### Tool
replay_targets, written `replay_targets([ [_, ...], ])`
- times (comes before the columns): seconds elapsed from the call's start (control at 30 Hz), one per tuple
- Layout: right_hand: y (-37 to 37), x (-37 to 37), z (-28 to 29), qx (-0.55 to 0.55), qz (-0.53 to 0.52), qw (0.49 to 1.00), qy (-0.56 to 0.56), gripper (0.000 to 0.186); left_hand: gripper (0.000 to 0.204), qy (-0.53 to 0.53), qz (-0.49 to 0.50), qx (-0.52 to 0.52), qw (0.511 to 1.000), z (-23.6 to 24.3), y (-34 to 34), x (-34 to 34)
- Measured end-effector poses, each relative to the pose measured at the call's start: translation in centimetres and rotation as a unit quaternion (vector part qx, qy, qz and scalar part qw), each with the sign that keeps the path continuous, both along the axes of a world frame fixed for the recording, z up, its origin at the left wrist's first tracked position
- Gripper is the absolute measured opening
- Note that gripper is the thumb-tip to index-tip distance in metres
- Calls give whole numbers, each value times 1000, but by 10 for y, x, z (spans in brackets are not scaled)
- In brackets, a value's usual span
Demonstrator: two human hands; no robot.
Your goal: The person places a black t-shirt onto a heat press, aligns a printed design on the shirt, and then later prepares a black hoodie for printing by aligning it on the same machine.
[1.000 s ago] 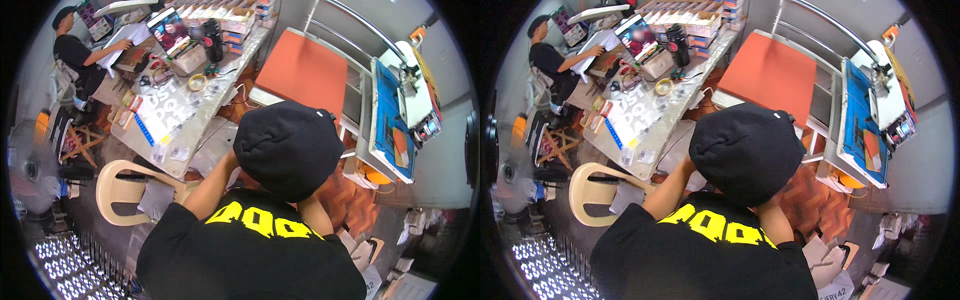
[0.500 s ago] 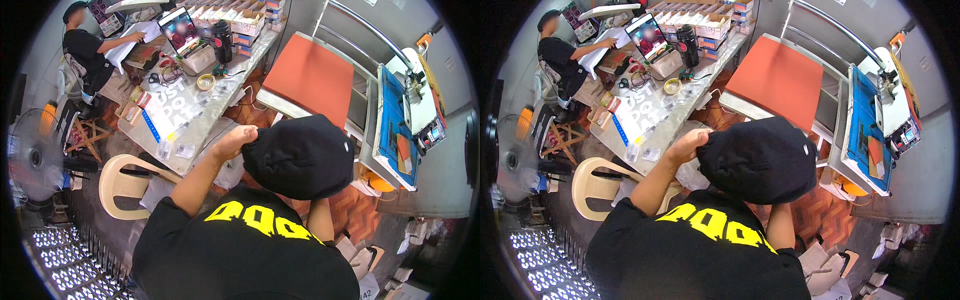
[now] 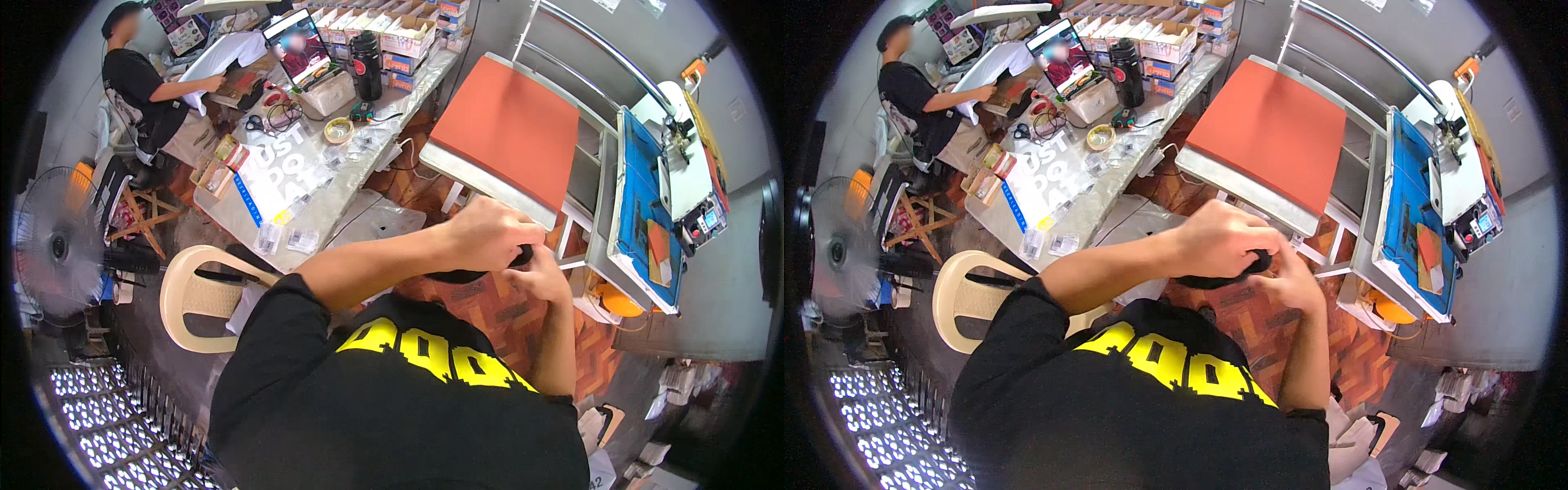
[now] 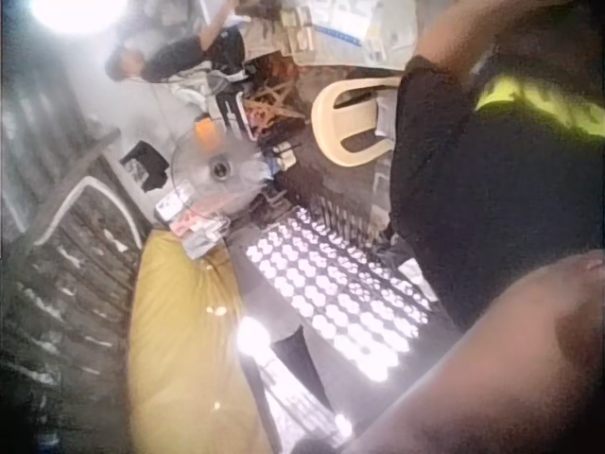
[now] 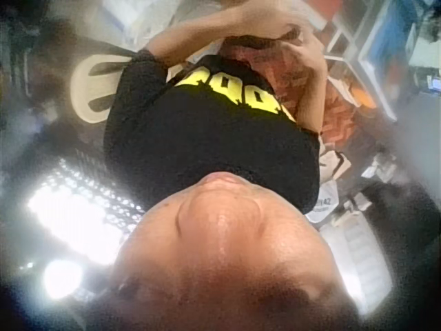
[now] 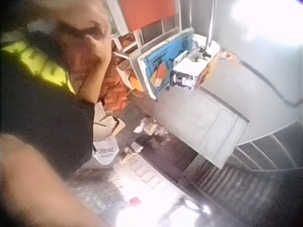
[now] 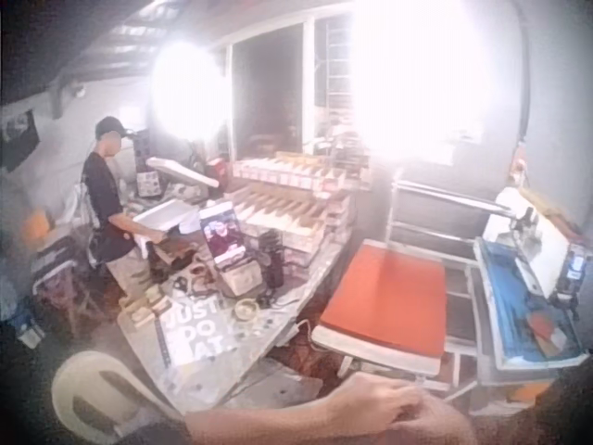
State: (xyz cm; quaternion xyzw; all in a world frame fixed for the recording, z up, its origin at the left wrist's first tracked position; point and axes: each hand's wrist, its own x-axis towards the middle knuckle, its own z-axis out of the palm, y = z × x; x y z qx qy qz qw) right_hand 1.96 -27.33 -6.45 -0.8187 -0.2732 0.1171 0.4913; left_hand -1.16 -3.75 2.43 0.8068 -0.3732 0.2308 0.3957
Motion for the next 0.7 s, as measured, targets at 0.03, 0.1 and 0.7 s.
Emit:
replay_targets([
  [0.03,18,-6,11,-11,14,998,-61,36,20,13,8,4,1000,-6,-10,5],
  [0.1,33,-4,13,-50,-3,972,-229,31,21,1,7,-36,999,3,-5,14],
  [0.7,71,-32,42,74,-156,978,-118,20,83,316,-104,-40,942,-68,35,-8],
])
